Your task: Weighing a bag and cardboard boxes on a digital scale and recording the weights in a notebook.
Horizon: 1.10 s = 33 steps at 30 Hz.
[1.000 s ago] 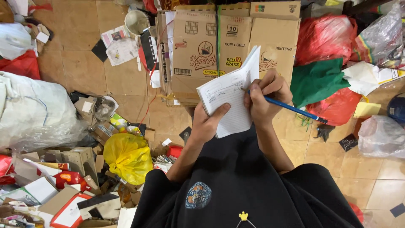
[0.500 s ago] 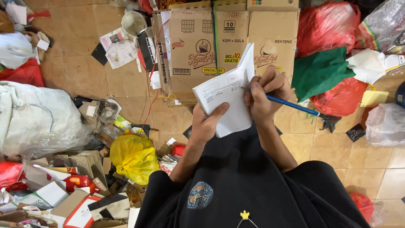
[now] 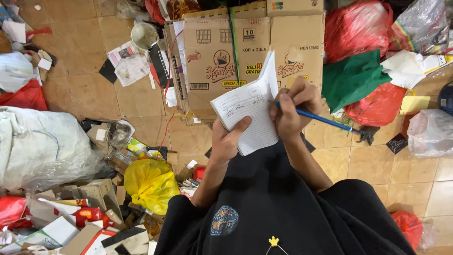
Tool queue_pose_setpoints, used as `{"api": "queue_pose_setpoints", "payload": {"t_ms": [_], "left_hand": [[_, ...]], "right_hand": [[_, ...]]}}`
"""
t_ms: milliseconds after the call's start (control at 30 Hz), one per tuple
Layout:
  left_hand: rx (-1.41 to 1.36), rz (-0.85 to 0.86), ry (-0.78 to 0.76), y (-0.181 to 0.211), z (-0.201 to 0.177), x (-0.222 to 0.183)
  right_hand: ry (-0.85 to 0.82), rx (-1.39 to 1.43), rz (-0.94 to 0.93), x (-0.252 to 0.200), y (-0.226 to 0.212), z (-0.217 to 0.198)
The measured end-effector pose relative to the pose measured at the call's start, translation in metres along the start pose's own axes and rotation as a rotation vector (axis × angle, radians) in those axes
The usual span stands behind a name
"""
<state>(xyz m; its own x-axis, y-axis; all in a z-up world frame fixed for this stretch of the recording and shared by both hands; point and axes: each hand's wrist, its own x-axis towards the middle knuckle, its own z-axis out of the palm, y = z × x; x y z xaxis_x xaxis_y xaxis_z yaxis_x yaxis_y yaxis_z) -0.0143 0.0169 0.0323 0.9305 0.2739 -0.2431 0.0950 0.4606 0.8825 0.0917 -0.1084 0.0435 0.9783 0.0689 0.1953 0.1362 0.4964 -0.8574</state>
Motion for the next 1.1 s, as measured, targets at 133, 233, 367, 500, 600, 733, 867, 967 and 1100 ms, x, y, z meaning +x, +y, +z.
{"api": "queue_pose_setpoints", "payload": {"t_ms": [133,233,367,500,600,733,867,967,1100], "left_hand": [[-0.101,0.023,0.030,-0.016,-0.007,0.002],[-0.118,0.012,0.052,-0.023,-0.021,0.018],[-0.284,-0.133,-0.063,-0.030,-0.047,0.024],[-0.197,-0.241,-0.123,-0.058,-0.075,0.037],[-0.615,-0.384,-0.088,-0.087,-0.092,0.042],[-0.626,-0.329,-0.049,-0.175,-0.129,0.010],[0.707,0.069,0.022,-0.135,-0.089,-0.036],[0.499,0.013,-0.065,-0.127,-0.070,-0.027],[-0.653,-0.267,-0.094,-0.082,-0.020,0.009]], "right_hand": [[0.018,0.020,-0.105,-0.005,0.031,-0.032],[-0.116,-0.307,-0.340,0.024,0.025,-0.031],[-0.306,-0.773,-0.331,0.033,0.015,-0.036],[-0.311,-0.641,-0.037,0.030,0.030,-0.053],[-0.257,-0.628,-0.002,0.029,0.030,-0.056],[-0.180,-0.809,0.019,0.034,0.022,-0.050],[-0.144,-0.992,-0.021,0.032,0.017,-0.043],[-0.162,-1.127,-0.238,0.037,0.000,-0.029],[-0.355,-1.282,-0.470,0.028,-0.005,-0.032]]}}
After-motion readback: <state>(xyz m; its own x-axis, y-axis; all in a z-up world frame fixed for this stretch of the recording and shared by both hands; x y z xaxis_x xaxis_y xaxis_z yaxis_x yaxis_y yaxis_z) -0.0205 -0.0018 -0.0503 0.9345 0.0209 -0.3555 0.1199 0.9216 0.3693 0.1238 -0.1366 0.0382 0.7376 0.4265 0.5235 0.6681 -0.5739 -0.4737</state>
